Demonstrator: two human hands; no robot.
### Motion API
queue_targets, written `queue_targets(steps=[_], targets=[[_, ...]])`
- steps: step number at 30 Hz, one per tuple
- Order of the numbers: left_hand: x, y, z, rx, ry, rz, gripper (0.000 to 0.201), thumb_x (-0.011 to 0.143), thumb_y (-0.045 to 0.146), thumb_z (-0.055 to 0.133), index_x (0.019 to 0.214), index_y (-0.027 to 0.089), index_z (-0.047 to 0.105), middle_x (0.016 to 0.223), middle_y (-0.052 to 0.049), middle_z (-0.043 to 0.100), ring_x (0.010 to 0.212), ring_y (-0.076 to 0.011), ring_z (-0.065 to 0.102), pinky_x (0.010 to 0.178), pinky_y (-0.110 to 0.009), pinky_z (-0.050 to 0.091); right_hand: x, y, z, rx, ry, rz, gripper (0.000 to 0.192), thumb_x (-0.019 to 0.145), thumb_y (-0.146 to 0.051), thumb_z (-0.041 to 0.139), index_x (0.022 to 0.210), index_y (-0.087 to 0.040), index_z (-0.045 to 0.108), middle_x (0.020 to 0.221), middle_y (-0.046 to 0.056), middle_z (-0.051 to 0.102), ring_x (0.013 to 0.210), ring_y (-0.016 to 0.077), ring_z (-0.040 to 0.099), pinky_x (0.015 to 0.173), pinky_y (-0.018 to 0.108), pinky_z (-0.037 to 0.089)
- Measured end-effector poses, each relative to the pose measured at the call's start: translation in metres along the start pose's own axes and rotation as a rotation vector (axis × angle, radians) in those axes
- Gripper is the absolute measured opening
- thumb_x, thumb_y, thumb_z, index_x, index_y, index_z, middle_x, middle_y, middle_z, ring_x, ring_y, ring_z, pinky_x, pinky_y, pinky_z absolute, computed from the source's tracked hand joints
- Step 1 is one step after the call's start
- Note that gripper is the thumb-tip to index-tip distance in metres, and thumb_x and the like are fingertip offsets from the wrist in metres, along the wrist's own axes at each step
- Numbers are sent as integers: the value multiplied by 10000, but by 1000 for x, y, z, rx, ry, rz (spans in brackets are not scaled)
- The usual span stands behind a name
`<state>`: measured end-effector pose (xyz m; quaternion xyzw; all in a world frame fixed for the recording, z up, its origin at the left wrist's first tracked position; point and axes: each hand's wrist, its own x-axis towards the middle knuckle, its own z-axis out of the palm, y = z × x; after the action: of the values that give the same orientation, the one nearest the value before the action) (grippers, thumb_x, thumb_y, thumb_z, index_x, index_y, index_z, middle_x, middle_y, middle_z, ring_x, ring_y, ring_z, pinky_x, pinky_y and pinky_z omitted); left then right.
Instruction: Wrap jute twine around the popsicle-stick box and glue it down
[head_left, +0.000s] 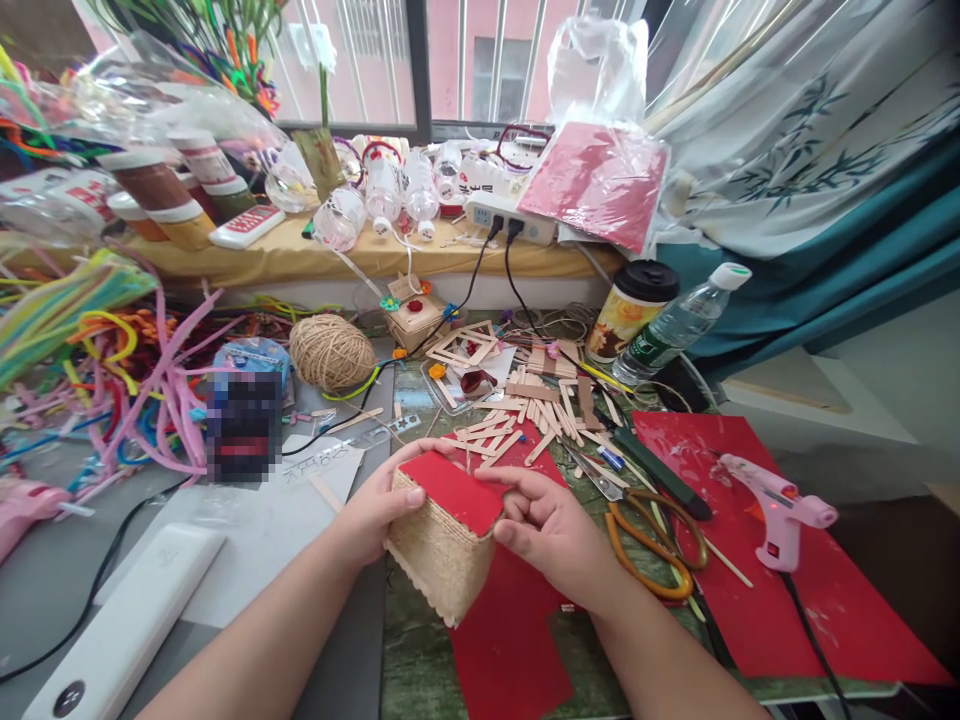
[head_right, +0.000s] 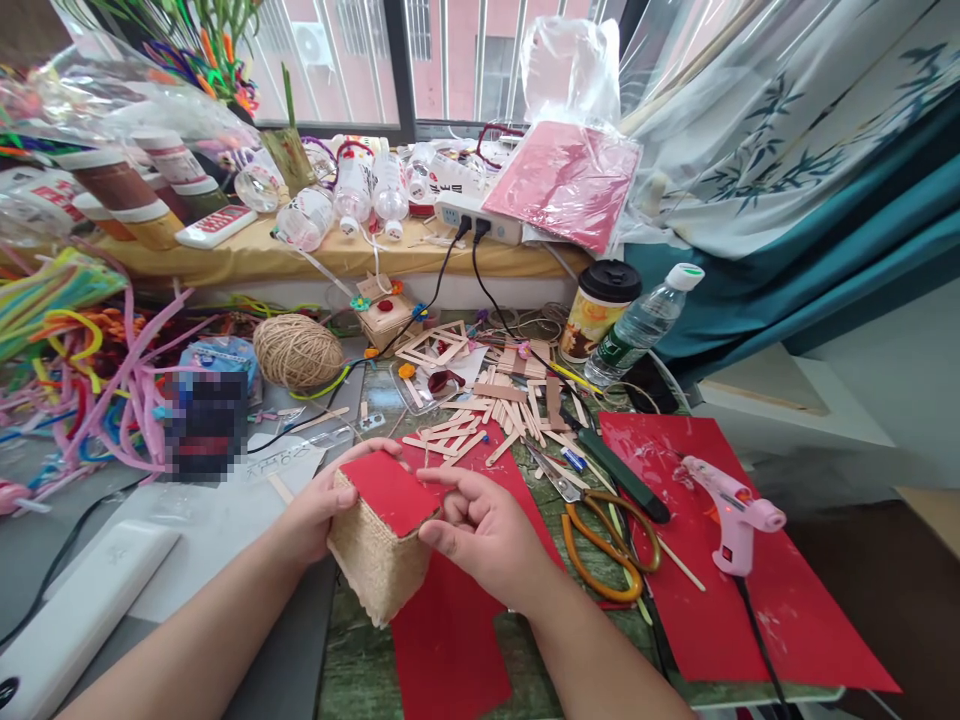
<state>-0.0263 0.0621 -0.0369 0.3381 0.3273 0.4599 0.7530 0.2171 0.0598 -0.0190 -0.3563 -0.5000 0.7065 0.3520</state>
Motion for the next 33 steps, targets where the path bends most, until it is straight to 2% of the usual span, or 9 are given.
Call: queue_targets(steps=[7, 12, 17, 19, 22, 24, 27, 30, 33], targets=[[-1, -10, 0, 213, -12, 90, 676, 829, 627, 790, 1353, 254, 584, 1297, -106, 624, 1079, -278, 671, 879, -320, 541, 0, 11, 2, 182, -41, 7, 604, 835, -591, 849, 1250, -233, 594, 840, 0, 664, 757, 170, 622, 789, 309, 471], [0, -12, 2, 578, 41, 240, 585, 949, 630, 653, 1385, 255, 543, 1336, -106, 583, 1247, -299, 554, 1077, -367, 444, -1, 15, 4, 220, -9, -47, 577, 833, -577, 857, 1193, -246, 552, 942, 45, 760, 820, 193, 702, 750, 286, 486], [3, -15, 10, 448, 121, 172, 462, 1025, 534, 584, 1388, 262, 496, 1337, -123, 635, 1200, -291, 630, 1020, -385, 494, 1, 19, 13, 152, 157, -85, 530, 879, -556, 822, 1181, -251, 512, 861, 22, 753, 770, 193, 698, 712, 283, 495], [1, -16, 15, 422, 83, 193, 609, 964, 584, 665, 1448, 263, 481, 1435, -142, 597, 1311, -326, 588, 1092, -412, 465, 2, 19, 16, 136, 202, -105, 545, 874, -548, 831, 1190, -254, 497, 820, 6, 739, 736, 189, 691, 681, 272, 491], [-5, -17, 20, 422, 3, 197, 1016, 775, 611, 863, 1593, 289, 355, 1627, -153, 434, 1506, -393, 411, 1231, -471, 348, 3, 18, 18, 139, 218, -133, 577, 873, -547, 832, 1224, -261, 474, 823, 7, 740, 713, 179, 686, 660, 262, 494], [-9, -19, 23, 456, 12, 154, 1121, 740, 551, 913, 1638, 298, 291, 1683, -155, 358, 1557, -418, 332, 1252, -505, 323, 3, 18, 18, 142, 201, -140, 606, 869, -546, 837, 1254, -266, 462, 842, 11, 739, 717, 176, 681, 663, 262, 497], [-10, -18, 25, 439, 37, 95, 1047, 810, 509, 864, 1651, 289, 280, 1670, -165, 389, 1551, -430, 353, 1219, -529, 378, 2, 19, 16, 87, 184, -158, 552, 896, -548, 802, 1254, -262, 494, 766, -30, 649, 650, 148, 595, 631, 252, 463], [-7, -16, 24, 422, 46, 105, 939, 837, 547, 820, 1621, 271, 384, 1692, -147, 372, 1557, -433, 348, 1223, -510, 383, 0, 18, 12, -32, 241, -227, 378, 965, -510, 720, 1194, -248, 573, 684, -72, 469, 585, 121, 440, 577, 234, 391], [-5, -15, 21, 430, 60, 138, 846, 852, 564, 792, 1582, 275, 476, 1728, -113, 323, 1576, -431, 312, 1257, -501, 338, -2, 15, 9, -114, 305, -276, 262, 964, -468, 716, 1056, -237, 633, 675, -71, 412, 571, 118, 375, 531, 229, 345]])
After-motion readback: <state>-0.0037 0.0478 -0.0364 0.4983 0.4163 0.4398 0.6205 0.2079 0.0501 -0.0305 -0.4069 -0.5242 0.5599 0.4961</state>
